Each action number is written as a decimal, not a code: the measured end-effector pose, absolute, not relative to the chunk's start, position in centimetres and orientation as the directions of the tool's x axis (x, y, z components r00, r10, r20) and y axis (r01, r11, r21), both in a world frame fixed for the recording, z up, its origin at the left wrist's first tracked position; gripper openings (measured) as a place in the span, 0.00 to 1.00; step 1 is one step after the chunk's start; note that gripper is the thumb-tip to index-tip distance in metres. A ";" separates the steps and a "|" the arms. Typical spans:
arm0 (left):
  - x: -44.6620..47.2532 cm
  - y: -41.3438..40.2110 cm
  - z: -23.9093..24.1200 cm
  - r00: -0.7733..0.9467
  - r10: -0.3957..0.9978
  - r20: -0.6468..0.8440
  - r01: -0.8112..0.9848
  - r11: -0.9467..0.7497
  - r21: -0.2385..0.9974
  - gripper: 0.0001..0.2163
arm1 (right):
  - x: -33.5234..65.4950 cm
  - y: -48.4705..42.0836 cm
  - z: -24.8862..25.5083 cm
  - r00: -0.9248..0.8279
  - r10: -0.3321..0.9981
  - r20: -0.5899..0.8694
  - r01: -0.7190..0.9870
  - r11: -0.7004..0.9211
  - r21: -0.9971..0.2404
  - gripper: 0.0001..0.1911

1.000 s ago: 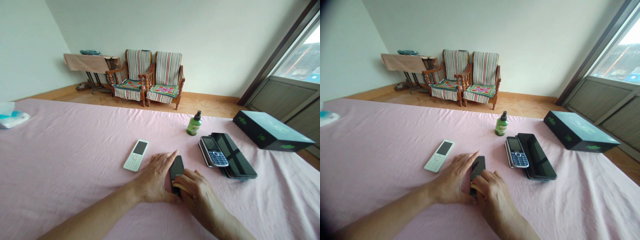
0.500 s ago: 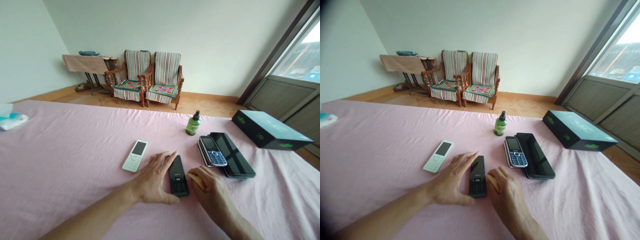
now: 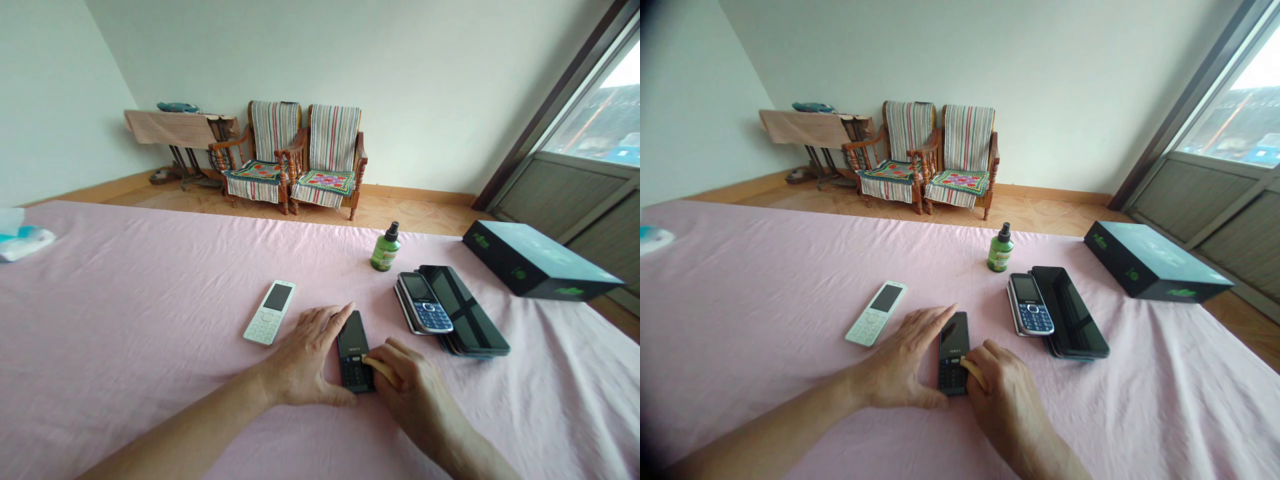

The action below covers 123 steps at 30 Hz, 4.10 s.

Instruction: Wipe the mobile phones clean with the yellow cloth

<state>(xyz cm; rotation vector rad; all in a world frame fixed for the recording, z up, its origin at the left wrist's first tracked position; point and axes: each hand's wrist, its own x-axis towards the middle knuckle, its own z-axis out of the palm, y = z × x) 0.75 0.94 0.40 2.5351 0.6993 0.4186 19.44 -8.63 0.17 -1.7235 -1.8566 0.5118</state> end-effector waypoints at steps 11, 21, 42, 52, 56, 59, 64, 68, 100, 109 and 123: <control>0.8 0.9 0.4 0.812 0.550 0.194 0.384 -0.754 0.532 0.54 | 19.1 -9.0 0.1 -0.089 0.974 0.209 0.859 0.182 -0.479 0.12; 0.8 0.9 0.3 0.817 0.540 0.204 0.371 -0.762 0.532 0.53 | 17.0 -8.5 0.1 -0.200 0.942 0.269 0.835 0.308 -0.456 0.12; 0.8 0.9 0.7 0.820 0.548 0.167 0.401 -0.758 0.515 0.52 | 20.0 -9.0 0.2 0.072 0.964 0.254 0.885 0.055 -0.461 0.09; 0.8 0.9 0.7 0.824 0.540 0.170 0.392 -0.761 0.518 0.52 | 19.3 -9.1 0.3 -0.037 0.979 0.201 0.795 0.151 -0.588 0.13; 0.8 0.9 0.8 0.823 0.544 0.165 0.400 -0.761 0.511 0.52 | 19.4 -9.2 0.6 0.017 0.987 0.161 0.734 0.097 -0.672 0.11; 0.8 0.9 0.8 0.820 0.549 0.159 0.408 -0.757 0.511 0.51 | 19.4 -9.3 0.5 0.044 0.986 0.163 0.764 0.072 -0.641 0.10; 0.8 0.9 0.8 0.821 0.551 0.148 0.418 -0.757 0.503 0.50 | 19.2 -9.5 0.0 0.028 0.989 0.143 0.811 0.061 -0.582 0.10; 0.8 0.9 0.7 0.819 0.550 0.161 0.410 -0.758 0.507 0.51 | 19.0 -9.5 -0.2 0.013 0.989 0.149 0.800 0.079 -0.595 0.12; 0.8 1.0 0.4 0.814 0.550 0.186 0.395 -0.759 0.517 0.52 | 17.3 -9.0 -0.7 -0.011 0.986 0.168 0.757 0.118 -0.643 0.13; 0.8 1.0 0.1 0.814 0.535 0.224 0.368 -0.775 0.513 0.51 | 16.5 -9.0 -0.4 -0.118 0.966 0.230 0.790 0.232 -0.568 0.14; 0.9 0.8 1.1 0.823 0.541 0.173 0.392 -0.762 0.515 0.53 | 19.3 -9.3 1.0 0.046 0.990 0.135 0.748 0.055 -0.661 0.09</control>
